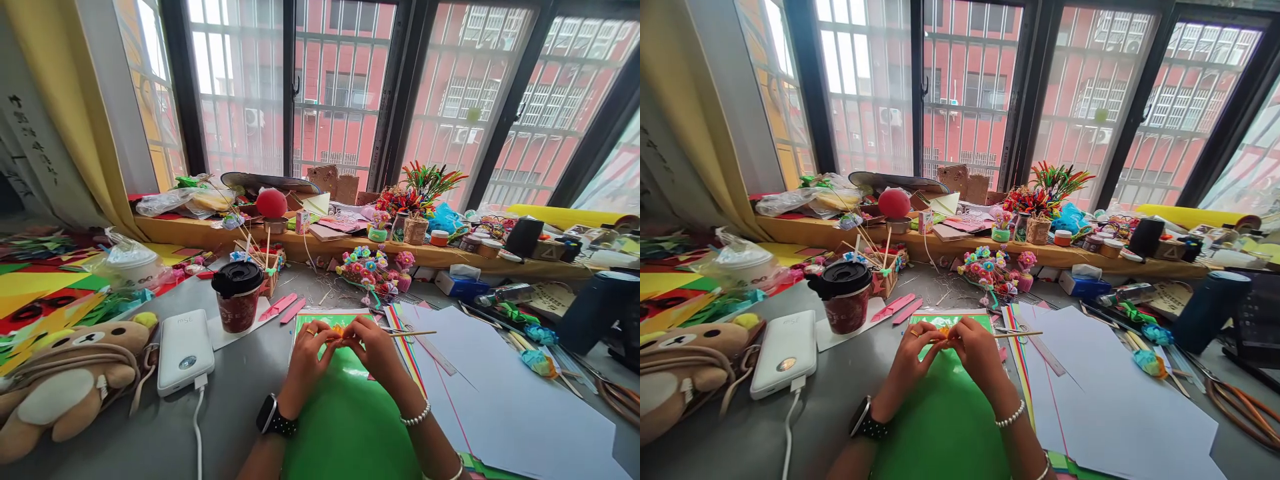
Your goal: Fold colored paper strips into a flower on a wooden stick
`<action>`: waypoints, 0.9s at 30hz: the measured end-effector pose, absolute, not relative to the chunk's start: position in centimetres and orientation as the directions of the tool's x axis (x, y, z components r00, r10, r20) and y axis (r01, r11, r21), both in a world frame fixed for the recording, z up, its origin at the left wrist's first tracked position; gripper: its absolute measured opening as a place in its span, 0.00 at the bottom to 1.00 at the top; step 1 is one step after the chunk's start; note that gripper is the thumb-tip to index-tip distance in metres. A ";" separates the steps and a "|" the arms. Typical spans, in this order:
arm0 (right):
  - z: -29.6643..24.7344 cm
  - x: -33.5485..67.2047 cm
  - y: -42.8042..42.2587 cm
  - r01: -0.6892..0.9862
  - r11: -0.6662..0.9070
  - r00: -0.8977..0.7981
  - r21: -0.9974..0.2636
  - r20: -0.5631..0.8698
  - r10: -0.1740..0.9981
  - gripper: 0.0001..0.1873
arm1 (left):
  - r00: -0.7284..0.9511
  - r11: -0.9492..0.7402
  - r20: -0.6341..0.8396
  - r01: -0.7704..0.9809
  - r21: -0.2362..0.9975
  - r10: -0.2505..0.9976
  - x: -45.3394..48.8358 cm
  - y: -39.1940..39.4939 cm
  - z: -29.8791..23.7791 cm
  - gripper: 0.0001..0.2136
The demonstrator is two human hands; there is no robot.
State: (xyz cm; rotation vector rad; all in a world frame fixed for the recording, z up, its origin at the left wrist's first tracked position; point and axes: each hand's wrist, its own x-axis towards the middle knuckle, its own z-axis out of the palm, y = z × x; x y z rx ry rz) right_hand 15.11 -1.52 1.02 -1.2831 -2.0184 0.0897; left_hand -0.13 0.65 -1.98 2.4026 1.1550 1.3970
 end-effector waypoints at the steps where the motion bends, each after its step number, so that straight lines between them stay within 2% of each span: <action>1: 0.9 15.1 -1.5 0.762 0.502 -0.238 -0.408 0.545 0.804 0.04 | 0.275 -0.699 0.688 0.543 0.466 0.672 -0.2 0.7 -2.0 0.08; 8: 0.5 14.8 -1.3 0.795 0.509 -0.258 -0.329 0.576 0.776 0.04 | 0.240 -0.681 0.683 0.533 0.502 0.690 -0.3 0.7 -1.9 0.07; 16: 0.3 14.8 -1.2 0.771 0.516 -0.252 -0.372 0.566 0.785 0.03 | 0.200 -0.660 0.692 0.562 0.499 0.694 -0.1 0.8 -2.1 0.07; 27: -0.1 14.5 -1.0 0.823 0.484 -0.235 -0.297 0.597 0.767 0.05 | 0.220 -0.623 0.628 0.563 0.543 0.747 -0.4 0.9 -2.0 0.06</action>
